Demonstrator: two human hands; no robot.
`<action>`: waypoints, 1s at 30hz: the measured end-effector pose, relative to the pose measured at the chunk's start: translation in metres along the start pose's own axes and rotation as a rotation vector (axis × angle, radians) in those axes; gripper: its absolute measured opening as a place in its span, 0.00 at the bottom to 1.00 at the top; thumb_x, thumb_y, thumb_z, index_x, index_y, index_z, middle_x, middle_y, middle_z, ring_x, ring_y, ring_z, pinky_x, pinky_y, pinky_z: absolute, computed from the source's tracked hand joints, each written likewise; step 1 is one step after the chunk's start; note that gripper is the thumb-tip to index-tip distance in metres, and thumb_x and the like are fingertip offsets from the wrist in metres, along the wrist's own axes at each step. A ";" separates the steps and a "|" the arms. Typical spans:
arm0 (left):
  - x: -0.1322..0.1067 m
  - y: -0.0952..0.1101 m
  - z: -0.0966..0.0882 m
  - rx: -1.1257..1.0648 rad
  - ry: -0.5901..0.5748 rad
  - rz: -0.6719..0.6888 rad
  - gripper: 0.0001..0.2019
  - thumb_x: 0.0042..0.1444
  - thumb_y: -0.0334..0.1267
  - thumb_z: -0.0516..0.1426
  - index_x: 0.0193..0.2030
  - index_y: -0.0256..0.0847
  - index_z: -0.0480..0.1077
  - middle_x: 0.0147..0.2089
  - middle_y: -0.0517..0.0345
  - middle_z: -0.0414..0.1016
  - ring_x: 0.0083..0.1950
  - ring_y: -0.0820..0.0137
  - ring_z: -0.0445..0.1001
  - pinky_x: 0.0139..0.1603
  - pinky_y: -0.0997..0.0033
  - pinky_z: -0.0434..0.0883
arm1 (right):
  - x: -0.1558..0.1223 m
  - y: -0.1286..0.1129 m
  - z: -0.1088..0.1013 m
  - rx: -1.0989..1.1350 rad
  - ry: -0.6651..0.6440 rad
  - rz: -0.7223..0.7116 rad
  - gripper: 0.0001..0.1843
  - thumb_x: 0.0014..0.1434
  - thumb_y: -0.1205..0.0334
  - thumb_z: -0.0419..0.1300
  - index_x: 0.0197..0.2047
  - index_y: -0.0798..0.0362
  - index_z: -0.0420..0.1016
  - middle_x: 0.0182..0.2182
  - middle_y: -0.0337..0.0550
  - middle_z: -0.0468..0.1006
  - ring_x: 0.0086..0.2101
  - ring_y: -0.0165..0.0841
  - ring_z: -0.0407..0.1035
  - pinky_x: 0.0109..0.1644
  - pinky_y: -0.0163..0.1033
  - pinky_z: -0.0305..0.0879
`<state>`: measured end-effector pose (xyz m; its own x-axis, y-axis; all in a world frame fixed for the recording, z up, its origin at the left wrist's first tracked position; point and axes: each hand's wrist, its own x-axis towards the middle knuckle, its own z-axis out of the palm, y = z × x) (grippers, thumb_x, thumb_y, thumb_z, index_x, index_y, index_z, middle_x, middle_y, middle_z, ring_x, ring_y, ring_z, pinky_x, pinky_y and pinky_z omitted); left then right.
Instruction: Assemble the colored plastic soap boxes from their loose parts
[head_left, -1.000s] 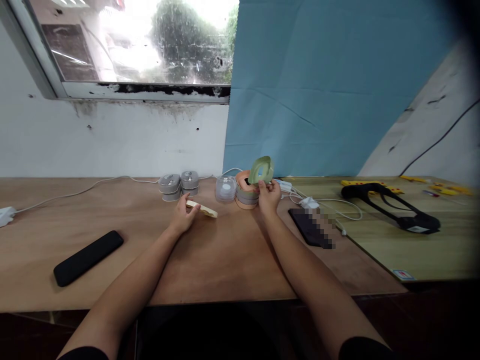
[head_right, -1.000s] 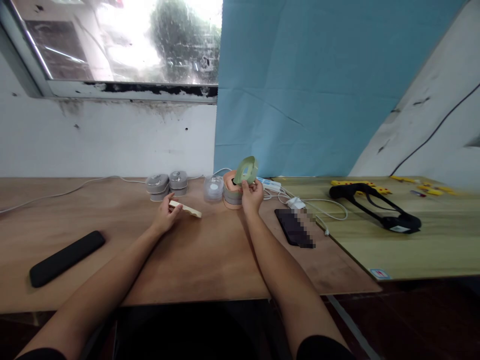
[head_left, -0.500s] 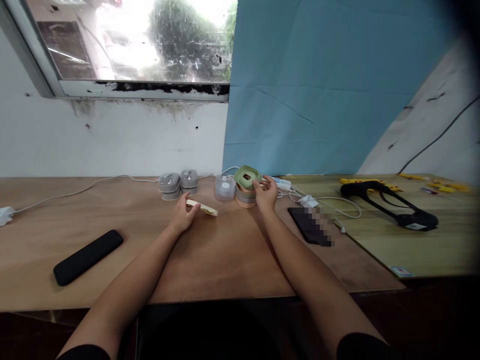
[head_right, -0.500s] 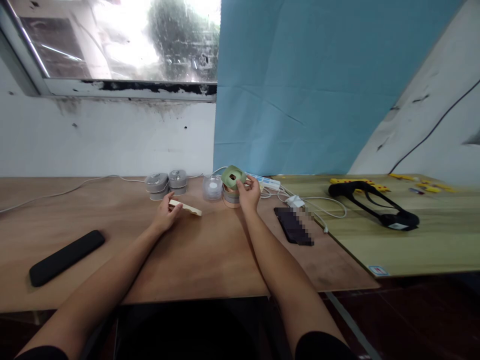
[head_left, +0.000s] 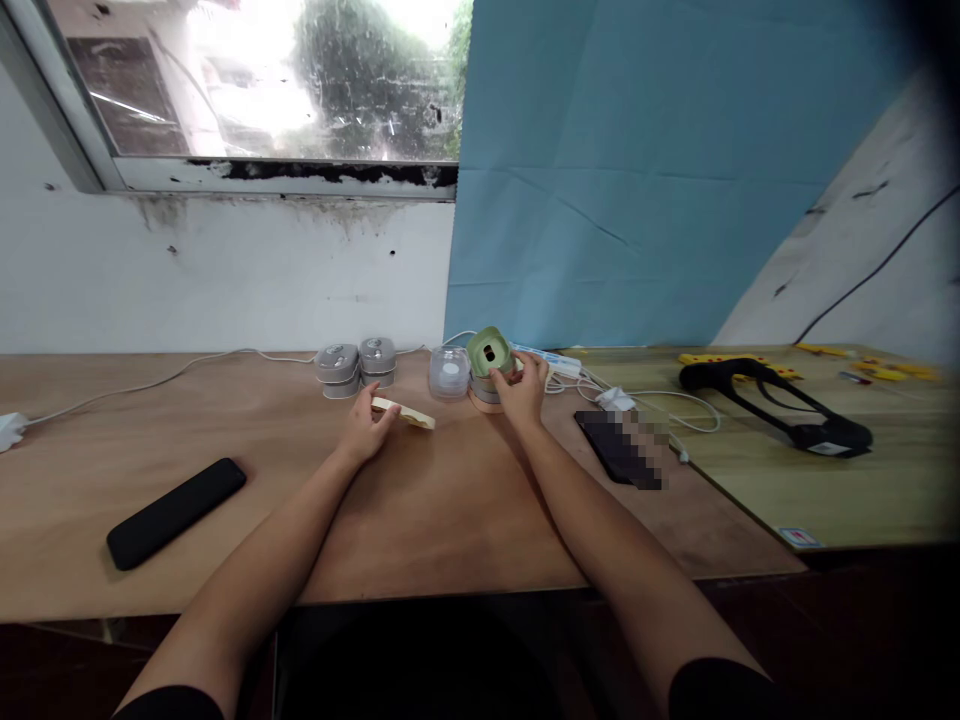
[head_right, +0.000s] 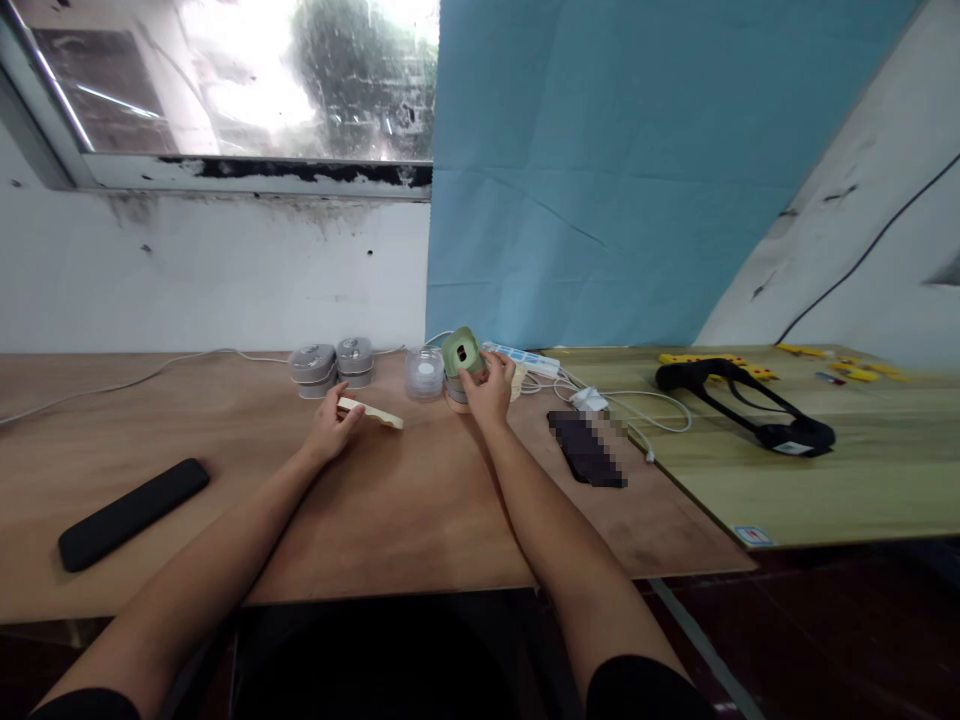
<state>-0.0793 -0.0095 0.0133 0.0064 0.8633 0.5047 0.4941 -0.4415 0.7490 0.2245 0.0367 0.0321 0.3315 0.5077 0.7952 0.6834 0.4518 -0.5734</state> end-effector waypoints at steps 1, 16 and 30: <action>0.000 0.000 0.000 0.001 -0.001 0.001 0.33 0.56 0.51 0.56 0.64 0.35 0.58 0.52 0.43 0.71 0.53 0.57 0.71 0.53 0.56 0.68 | -0.001 0.000 0.000 -0.007 -0.004 -0.007 0.27 0.50 0.55 0.64 0.53 0.53 0.69 0.52 0.52 0.62 0.44 0.37 0.65 0.45 0.42 0.69; 0.002 -0.002 0.000 -0.063 -0.027 -0.092 0.24 0.59 0.58 0.49 0.38 0.37 0.72 0.33 0.53 0.75 0.37 0.63 0.73 0.38 0.67 0.70 | -0.018 -0.025 -0.004 0.062 -0.181 -0.303 0.25 0.54 0.47 0.60 0.51 0.51 0.69 0.49 0.52 0.68 0.52 0.45 0.64 0.55 0.52 0.65; 0.009 -0.005 0.000 -0.498 0.053 -0.472 0.26 0.57 0.60 0.51 0.33 0.35 0.72 0.16 0.61 0.66 0.13 0.74 0.61 0.12 0.74 0.59 | -0.053 -0.080 0.014 0.143 -0.841 -0.493 0.17 0.56 0.55 0.62 0.50 0.47 0.74 0.57 0.45 0.70 0.56 0.40 0.65 0.60 0.48 0.65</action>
<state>-0.0819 0.0002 0.0138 -0.1598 0.9833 0.0865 -0.0245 -0.0916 0.9955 0.1432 -0.0166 0.0331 -0.5778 0.5698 0.5844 0.5172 0.8095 -0.2778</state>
